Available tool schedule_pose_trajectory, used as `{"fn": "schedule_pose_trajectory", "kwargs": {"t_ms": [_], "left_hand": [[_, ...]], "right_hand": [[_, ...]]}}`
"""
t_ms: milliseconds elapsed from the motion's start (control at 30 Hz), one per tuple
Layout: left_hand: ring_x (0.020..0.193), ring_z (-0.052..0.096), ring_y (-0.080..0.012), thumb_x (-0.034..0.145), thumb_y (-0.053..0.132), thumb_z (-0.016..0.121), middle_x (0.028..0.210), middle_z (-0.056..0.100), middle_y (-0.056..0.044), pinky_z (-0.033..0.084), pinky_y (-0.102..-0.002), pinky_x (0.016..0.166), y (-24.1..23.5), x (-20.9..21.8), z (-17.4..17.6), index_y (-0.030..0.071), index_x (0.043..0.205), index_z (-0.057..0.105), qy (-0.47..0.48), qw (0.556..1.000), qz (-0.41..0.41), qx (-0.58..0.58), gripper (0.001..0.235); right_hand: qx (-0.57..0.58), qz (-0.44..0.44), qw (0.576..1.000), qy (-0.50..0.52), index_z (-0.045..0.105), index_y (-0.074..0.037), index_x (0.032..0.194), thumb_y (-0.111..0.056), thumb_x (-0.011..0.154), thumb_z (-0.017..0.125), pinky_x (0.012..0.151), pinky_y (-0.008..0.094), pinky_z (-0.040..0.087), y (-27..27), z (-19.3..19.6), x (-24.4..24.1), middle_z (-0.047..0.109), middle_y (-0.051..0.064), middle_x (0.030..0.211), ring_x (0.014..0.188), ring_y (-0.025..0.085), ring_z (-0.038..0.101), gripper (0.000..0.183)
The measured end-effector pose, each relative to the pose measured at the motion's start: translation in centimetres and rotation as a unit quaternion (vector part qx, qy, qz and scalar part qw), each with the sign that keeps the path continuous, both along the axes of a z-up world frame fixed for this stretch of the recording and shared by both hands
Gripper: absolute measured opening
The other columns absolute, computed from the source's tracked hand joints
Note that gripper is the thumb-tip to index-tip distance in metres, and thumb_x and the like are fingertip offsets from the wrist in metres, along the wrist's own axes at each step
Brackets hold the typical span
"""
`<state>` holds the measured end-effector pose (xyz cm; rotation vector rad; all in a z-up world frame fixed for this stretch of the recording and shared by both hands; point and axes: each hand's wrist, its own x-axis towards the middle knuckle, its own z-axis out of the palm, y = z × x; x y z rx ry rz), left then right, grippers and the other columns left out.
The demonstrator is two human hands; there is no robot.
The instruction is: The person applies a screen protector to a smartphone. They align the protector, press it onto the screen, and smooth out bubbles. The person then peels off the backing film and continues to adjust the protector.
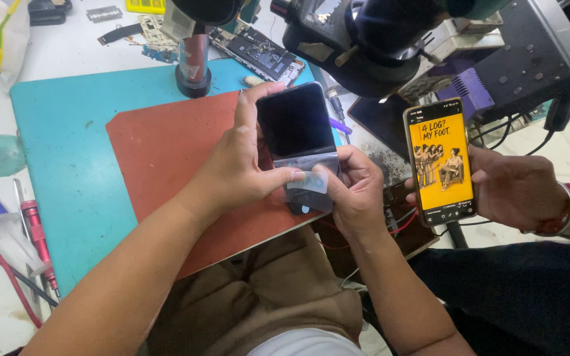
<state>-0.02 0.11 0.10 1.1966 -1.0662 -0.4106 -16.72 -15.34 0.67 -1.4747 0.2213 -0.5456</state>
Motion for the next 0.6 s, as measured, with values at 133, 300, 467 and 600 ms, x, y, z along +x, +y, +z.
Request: {"fn": "schedule_pose_trajectory", "kwargs": {"t_ms": [133,300,467,600], "left_hand": [[0.121,0.070,-0.0260,0.076,0.010,0.091,0.130,0.065,-0.016,0.055,-0.037,0.104,0.03,0.05,0.64,0.008,0.154,0.021,-0.003,1.000,0.006,0.006,0.105],[0.120,0.071,-0.0246,0.077,0.009,0.089,0.130,0.065,-0.016,0.056,-0.035,0.102,-0.27,-0.06,0.14,0.007,0.155,0.019,0.034,0.999,-0.020,0.001,0.104],[0.119,0.070,-0.0239,0.074,0.009,0.091,0.130,0.064,-0.016,0.055,-0.036,0.102,-0.18,0.11,0.53,0.007,0.153,0.021,-0.008,1.000,0.010,0.002,0.106],[0.120,0.070,-0.0235,0.076,0.009,0.090,0.130,0.064,-0.015,0.056,-0.035,0.100,-0.21,-0.09,0.22,0.008,0.154,0.020,0.017,1.000,-0.006,0.002,0.104]], "right_hand": [[0.012,0.005,1.000,-0.006,0.063,0.002,0.111,0.001,0.098,0.068,0.086,0.027,0.058,0.29,0.31,0.37,0.073,0.011,0.106,0.093,0.012,0.070,0.015],[0.024,0.008,1.000,-0.005,0.063,0.003,0.113,0.000,0.098,0.070,0.086,0.028,0.058,0.15,0.04,0.09,0.072,0.012,0.107,0.094,0.012,0.070,0.017],[0.022,0.016,1.000,-0.009,0.063,0.003,0.113,0.000,0.097,0.069,0.088,0.028,0.058,0.21,0.38,0.48,0.072,0.011,0.107,0.095,0.012,0.070,0.017],[0.022,0.011,1.000,-0.003,0.063,0.003,0.112,0.000,0.098,0.069,0.086,0.028,0.058,0.07,0.04,0.10,0.073,0.012,0.106,0.093,0.013,0.070,0.016]]}}
